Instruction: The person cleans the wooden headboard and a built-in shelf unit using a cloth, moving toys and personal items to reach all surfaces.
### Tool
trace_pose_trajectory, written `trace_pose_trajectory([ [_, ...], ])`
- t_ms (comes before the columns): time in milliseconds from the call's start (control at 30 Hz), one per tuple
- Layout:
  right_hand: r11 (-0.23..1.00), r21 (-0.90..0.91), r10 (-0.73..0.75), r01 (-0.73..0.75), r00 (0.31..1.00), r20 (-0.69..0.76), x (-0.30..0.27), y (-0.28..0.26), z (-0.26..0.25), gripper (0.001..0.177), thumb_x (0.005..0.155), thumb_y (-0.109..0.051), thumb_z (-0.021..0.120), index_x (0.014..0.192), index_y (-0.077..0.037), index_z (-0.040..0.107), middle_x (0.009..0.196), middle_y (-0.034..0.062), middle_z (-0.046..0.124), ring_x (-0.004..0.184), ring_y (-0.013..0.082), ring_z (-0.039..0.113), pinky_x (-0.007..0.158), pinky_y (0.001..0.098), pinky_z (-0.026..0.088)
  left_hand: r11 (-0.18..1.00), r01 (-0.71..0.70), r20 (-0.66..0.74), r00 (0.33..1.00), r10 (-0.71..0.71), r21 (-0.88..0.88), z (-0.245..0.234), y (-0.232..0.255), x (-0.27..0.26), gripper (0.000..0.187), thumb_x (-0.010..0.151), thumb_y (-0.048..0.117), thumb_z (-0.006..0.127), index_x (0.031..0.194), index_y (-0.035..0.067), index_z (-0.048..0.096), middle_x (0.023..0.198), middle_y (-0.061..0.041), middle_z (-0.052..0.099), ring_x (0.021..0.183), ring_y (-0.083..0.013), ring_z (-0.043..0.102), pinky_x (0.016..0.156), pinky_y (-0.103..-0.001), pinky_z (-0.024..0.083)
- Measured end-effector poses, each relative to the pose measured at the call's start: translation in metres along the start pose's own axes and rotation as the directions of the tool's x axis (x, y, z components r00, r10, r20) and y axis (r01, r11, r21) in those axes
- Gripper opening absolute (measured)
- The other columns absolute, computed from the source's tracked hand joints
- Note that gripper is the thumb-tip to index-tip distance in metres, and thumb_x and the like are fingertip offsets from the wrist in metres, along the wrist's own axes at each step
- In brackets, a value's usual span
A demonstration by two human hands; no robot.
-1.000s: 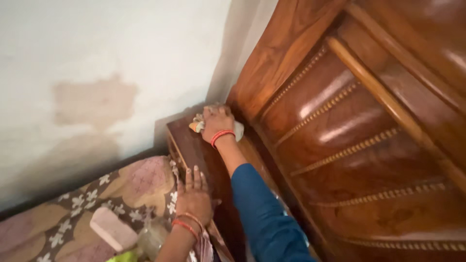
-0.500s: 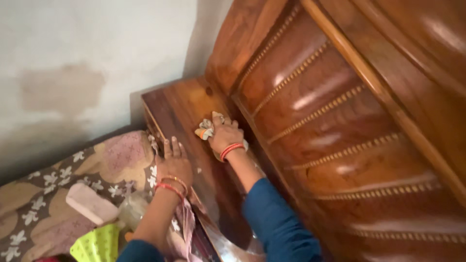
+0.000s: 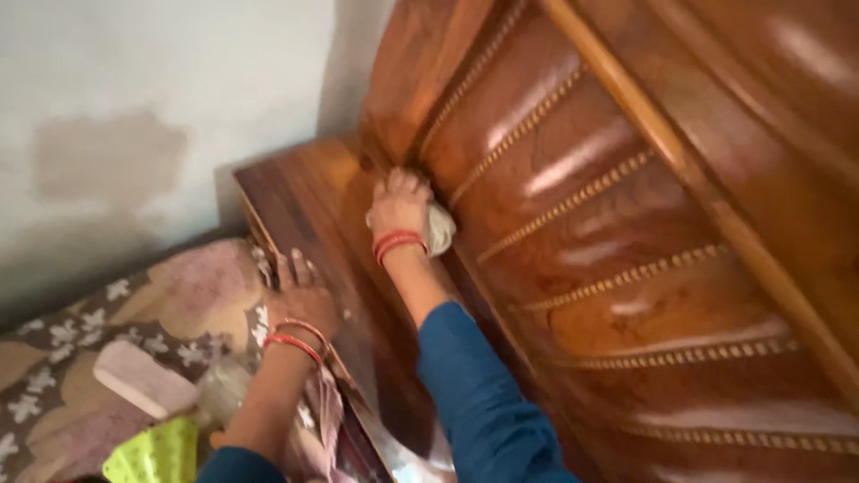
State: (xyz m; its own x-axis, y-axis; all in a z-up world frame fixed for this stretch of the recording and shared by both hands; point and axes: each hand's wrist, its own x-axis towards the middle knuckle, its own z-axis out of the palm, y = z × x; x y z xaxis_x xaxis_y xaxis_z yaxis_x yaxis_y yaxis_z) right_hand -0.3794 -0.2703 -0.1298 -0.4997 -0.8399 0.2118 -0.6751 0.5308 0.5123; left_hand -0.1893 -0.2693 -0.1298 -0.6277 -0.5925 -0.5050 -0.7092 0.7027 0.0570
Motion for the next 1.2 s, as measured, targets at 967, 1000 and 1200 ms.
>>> trace_pose_trajectory([
  [967, 0.86, 0.483, -0.158, 0.166, 0.986, -0.059, 0.068, -0.071, -0.024, 0.05, 0.078, -0.037, 0.072, 0.122, -0.016, 0.064, 0.143, 0.0158, 0.055, 0.132, 0.0383, 0.047, 0.098, 0.0565, 0.044, 0.991, -0.099, -0.071, 0.993, 0.092, -0.094, -0.015, -0.016, -0.014, 0.102, 0.091, 0.063, 0.061, 0.157, -0.003, 0.022, 0.169, -0.02, 0.01, 0.155, -0.0385, 0.011, 0.119, -0.057, 0.02],
  [1000, 0.826, 0.551, -0.136, 0.121, 0.991, -0.014, 0.075, -0.07, -0.019, 0.06, 0.075, -0.04, 0.073, 0.129, -0.016, 0.061, 0.143, 0.0162, 0.054, 0.133, 0.038, 0.044, 0.099, 0.0591, 0.042, 0.991, -0.104, -0.049, 0.994, 0.1, -0.081, -0.02, -0.017, -0.01, 0.101, 0.091, 0.063, 0.061, 0.157, -0.003, 0.022, 0.169, -0.021, 0.01, 0.155, -0.0398, 0.011, 0.119, -0.057, 0.02],
  [1200, 0.812, 0.581, -0.017, -0.047, 0.994, 0.105, 0.063, -0.061, 0.001, 0.069, 0.078, -0.045, 0.075, 0.135, -0.013, 0.055, 0.14, 0.0173, 0.054, 0.132, 0.0414, 0.046, 0.1, 0.0585, 0.043, 0.993, -0.112, -0.098, 0.989, 0.107, -0.049, -0.006, -0.017, -0.003, 0.097, 0.092, 0.062, 0.058, 0.157, -0.003, 0.026, 0.168, -0.022, 0.014, 0.154, -0.0402, 0.015, 0.119, -0.056, 0.022],
])
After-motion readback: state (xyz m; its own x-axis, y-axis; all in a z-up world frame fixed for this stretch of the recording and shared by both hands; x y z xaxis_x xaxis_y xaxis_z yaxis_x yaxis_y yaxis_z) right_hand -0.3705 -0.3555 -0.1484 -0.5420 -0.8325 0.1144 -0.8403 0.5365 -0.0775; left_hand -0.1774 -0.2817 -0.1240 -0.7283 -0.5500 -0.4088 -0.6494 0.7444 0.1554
